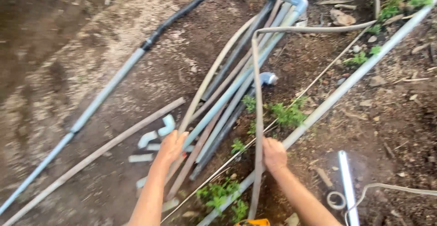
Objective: The person handles a long, flexible metal strip, bending and straightening it with both hands. They then pick up a long metal pipe and a smaller pipe segment, aligning them together to join the pieces.
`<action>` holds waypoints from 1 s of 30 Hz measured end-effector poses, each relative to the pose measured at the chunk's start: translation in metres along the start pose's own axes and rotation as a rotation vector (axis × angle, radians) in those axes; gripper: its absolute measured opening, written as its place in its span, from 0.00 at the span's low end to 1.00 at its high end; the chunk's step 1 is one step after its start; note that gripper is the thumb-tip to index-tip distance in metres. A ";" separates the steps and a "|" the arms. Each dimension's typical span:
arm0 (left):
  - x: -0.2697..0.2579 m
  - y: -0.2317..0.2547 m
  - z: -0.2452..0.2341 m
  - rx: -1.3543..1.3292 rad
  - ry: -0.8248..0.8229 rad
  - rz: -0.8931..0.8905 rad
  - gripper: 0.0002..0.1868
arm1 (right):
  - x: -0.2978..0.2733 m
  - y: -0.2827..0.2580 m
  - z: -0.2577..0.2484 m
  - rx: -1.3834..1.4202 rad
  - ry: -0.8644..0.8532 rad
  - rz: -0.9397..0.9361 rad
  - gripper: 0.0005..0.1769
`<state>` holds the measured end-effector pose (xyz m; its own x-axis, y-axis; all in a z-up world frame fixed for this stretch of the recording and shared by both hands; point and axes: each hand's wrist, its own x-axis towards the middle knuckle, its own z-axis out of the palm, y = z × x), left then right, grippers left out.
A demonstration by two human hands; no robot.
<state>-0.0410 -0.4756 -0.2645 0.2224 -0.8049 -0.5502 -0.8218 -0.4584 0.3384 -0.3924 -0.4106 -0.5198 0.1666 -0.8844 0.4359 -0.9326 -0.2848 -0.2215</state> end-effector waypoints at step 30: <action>-0.345 -0.246 -0.053 -0.184 0.118 -0.153 0.40 | 0.085 -0.444 -0.449 1.534 -0.110 1.121 0.09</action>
